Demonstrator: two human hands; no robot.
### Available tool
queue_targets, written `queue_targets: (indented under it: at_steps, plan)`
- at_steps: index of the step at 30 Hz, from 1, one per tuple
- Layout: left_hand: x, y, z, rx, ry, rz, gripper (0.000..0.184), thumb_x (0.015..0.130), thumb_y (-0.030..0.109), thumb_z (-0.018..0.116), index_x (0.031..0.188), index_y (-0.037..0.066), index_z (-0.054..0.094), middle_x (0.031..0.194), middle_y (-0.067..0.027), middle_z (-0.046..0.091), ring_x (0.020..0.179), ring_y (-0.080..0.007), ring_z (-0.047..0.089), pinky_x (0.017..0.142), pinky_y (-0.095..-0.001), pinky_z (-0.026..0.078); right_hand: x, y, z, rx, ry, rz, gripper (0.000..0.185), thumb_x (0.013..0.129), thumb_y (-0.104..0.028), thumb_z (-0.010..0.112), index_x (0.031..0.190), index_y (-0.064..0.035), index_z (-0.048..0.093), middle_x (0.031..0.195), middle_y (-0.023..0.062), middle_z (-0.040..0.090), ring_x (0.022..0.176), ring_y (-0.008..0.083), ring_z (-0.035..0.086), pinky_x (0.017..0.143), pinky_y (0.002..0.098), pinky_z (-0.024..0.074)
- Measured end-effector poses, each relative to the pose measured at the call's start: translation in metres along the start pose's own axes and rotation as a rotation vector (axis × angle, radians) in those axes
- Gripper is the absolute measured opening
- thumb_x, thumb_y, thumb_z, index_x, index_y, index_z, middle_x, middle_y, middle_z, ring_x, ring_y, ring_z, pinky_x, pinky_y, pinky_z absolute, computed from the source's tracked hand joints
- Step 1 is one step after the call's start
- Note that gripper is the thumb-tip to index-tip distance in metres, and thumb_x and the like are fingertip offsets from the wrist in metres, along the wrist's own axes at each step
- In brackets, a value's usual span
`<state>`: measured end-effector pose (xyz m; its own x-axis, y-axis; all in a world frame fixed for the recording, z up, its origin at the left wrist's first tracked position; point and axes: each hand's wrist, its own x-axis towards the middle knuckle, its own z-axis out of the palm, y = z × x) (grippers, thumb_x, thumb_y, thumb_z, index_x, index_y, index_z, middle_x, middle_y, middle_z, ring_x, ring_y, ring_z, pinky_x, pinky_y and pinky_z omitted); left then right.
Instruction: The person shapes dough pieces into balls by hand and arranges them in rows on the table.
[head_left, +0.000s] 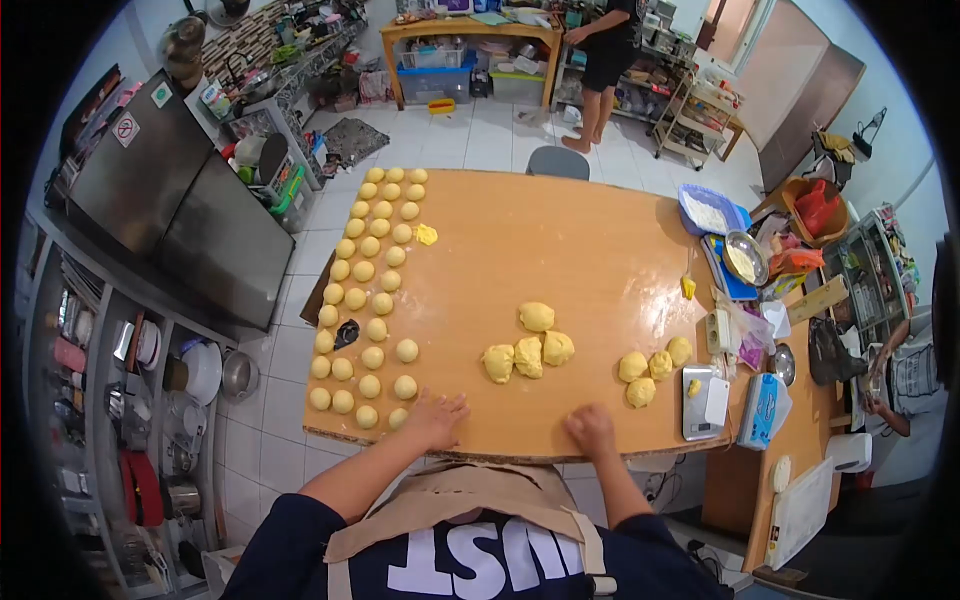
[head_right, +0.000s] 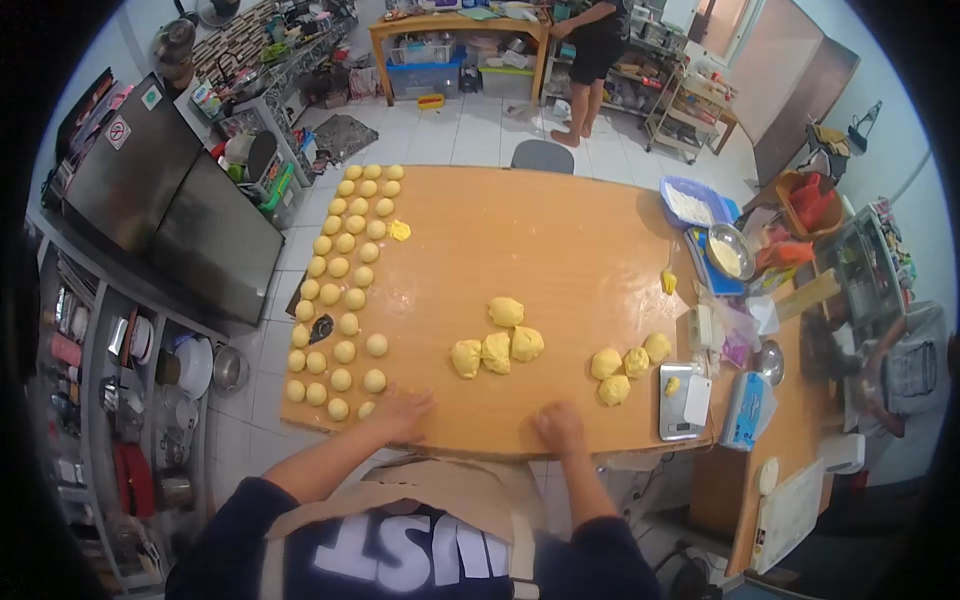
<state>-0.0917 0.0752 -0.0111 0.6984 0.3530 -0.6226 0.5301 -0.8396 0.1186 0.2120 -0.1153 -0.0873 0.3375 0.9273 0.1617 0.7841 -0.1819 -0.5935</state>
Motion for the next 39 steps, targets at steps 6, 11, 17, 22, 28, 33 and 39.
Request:
queue_targets:
  at_steps: [6,11,17,22,28,33,39]
  plan:
    - [-0.004,0.007,-0.012,0.026,-0.067,-0.027,0.08,0.088,0.052,0.059,0.153,0.02,0.027,0.162,0.0001,0.019,0.144,-0.0263,0.03,0.117,-0.0593,0.012,0.051,-0.052,0.028,0.013,0.127,-0.099,0.018,0.073,-0.017,0.077,0.081,-0.0049,0.066,0.088,0.0144,0.061,0.085,0.0344,0.059,0.075,0.0427,0.0494]
    - [-0.003,0.004,-0.013,0.035,-0.065,-0.034,0.08,0.088,0.052,0.059,0.153,0.02,0.026,0.162,0.0001,0.018,0.145,-0.0264,0.029,0.117,-0.059,0.012,-0.003,-0.018,0.018,0.18,0.066,-0.273,0.017,0.072,-0.013,0.077,0.077,-0.0057,0.062,0.078,0.013,0.058,0.079,0.0338,0.057,0.072,0.0422,0.0489]
    - [-0.002,0.005,-0.007,0.008,-0.064,-0.026,0.08,0.087,0.051,0.061,0.153,0.02,0.026,0.162,0.0001,0.017,0.145,-0.0263,0.029,0.117,-0.0592,0.012,0.064,-0.033,0.009,0.029,0.14,-0.108,0.019,0.074,-0.014,0.074,0.073,-0.0064,0.057,0.077,0.0134,0.057,0.078,0.0342,0.056,0.069,0.0443,0.0474]
    - [0.004,-0.001,-0.002,0.025,-0.049,-0.02,0.081,0.086,0.051,0.062,0.153,0.02,0.028,0.162,0.0003,0.019,0.144,-0.0261,0.032,0.117,-0.0594,0.013,0.008,-0.036,0.03,0.107,0.038,-0.181,0.02,0.075,-0.016,0.076,0.084,-0.0066,0.061,0.081,0.0132,0.06,0.081,0.0339,0.058,0.072,0.0423,0.0488]
    - [0.001,0.002,-0.002,-0.018,-0.035,-0.023,0.081,0.085,0.051,0.063,0.152,0.02,0.029,0.161,-0.0003,0.021,0.143,-0.0262,0.033,0.116,-0.06,0.014,0.035,-0.011,0.004,-0.005,0.113,-0.099,0.023,0.074,-0.015,0.077,0.088,-0.0055,0.061,0.082,0.0138,0.06,0.081,0.0345,0.058,0.073,0.0429,0.049]
    - [0.001,0.006,-0.007,-0.004,-0.056,-0.04,0.08,0.086,0.051,0.062,0.152,0.021,0.028,0.161,0.0007,0.021,0.143,-0.0267,0.032,0.117,-0.0594,0.013,0.031,-0.042,0.026,0.101,0.026,-0.159,0.022,0.074,-0.016,0.076,0.087,-0.0056,0.061,0.083,0.0149,0.059,0.081,0.0354,0.057,0.074,0.0449,0.0481]
    - [0.003,0.002,-0.001,0.01,-0.037,-0.024,0.082,0.084,0.053,0.063,0.151,0.021,0.031,0.161,-0.0012,0.022,0.142,-0.0252,0.035,0.115,-0.0611,0.016,0.019,-0.011,0.001,-0.002,0.069,-0.051,0.025,0.076,-0.015,0.076,0.091,-0.0035,0.059,0.09,0.0153,0.062,0.089,0.0358,0.058,0.079,0.0442,0.0485]
